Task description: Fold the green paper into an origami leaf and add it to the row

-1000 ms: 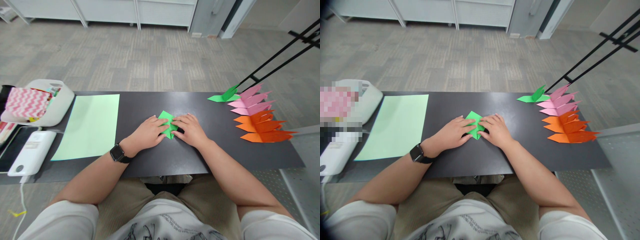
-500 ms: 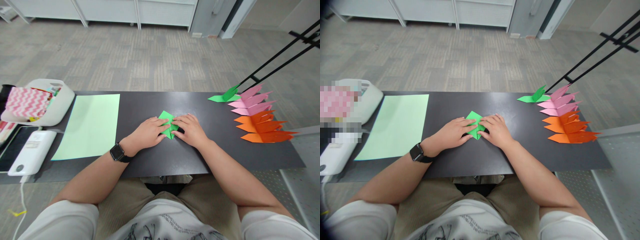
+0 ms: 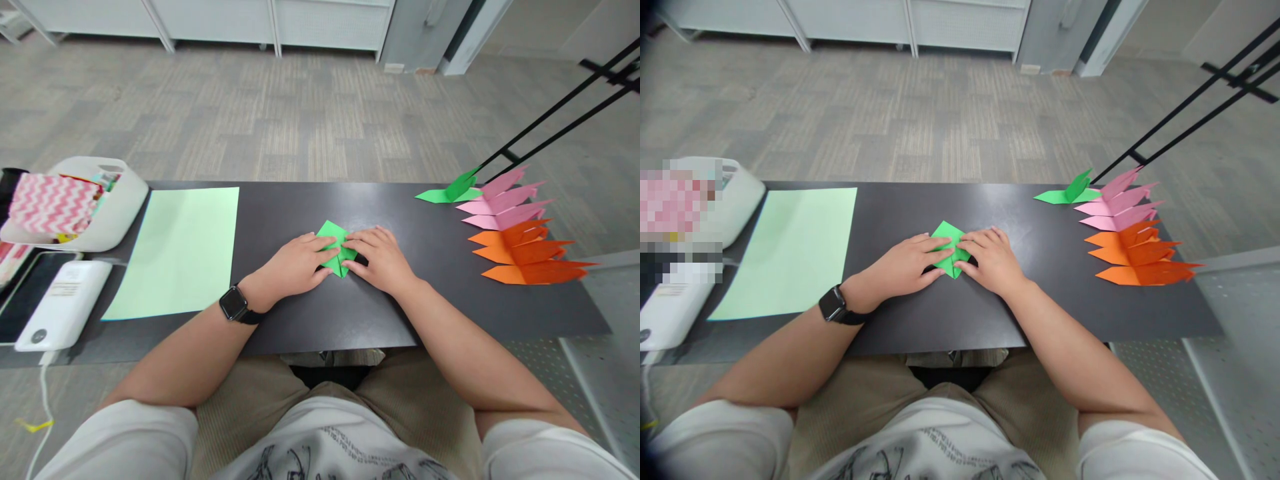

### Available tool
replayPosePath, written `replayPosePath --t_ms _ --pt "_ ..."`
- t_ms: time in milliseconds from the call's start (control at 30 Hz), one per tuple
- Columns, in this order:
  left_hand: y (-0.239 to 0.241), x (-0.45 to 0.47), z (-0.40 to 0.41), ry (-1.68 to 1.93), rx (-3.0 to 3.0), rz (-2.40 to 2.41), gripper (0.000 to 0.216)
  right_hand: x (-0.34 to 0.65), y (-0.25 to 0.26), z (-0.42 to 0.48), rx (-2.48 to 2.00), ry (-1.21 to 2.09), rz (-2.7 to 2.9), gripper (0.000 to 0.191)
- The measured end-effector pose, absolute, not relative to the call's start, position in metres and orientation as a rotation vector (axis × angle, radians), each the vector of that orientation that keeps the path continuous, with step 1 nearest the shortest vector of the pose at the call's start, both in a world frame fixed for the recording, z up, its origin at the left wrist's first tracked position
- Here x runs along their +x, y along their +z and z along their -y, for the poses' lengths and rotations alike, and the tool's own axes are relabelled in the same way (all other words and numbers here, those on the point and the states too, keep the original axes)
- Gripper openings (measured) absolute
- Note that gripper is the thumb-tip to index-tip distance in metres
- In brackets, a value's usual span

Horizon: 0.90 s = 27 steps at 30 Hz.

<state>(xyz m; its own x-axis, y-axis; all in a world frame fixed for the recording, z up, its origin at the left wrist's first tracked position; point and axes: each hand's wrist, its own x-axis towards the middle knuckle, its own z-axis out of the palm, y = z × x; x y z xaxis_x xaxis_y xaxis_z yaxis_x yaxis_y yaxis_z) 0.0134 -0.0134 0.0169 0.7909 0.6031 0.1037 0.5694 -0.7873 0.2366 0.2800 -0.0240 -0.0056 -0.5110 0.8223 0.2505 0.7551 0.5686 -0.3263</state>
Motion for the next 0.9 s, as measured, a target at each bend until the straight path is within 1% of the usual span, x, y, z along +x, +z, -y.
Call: replayPosePath --t_ms 233,433,667,900 --pt "0.019 0.014 0.013 0.252 2.792 -0.929 0.045 0.279 -0.005 0.025 -1.293 0.258 2.405 0.030" --pt "0.017 0.014 0.013 0.255 2.773 -0.927 0.044 0.278 -0.002 0.021 -1.304 0.330 2.356 0.028" --pt "0.017 0.014 0.013 0.234 2.757 -0.947 0.045 0.274 -0.010 0.014 -1.376 0.234 2.324 0.022" --pt "0.020 0.016 0.014 0.231 2.742 -0.946 0.045 0.272 -0.007 0.019 -1.375 0.204 2.359 0.021"
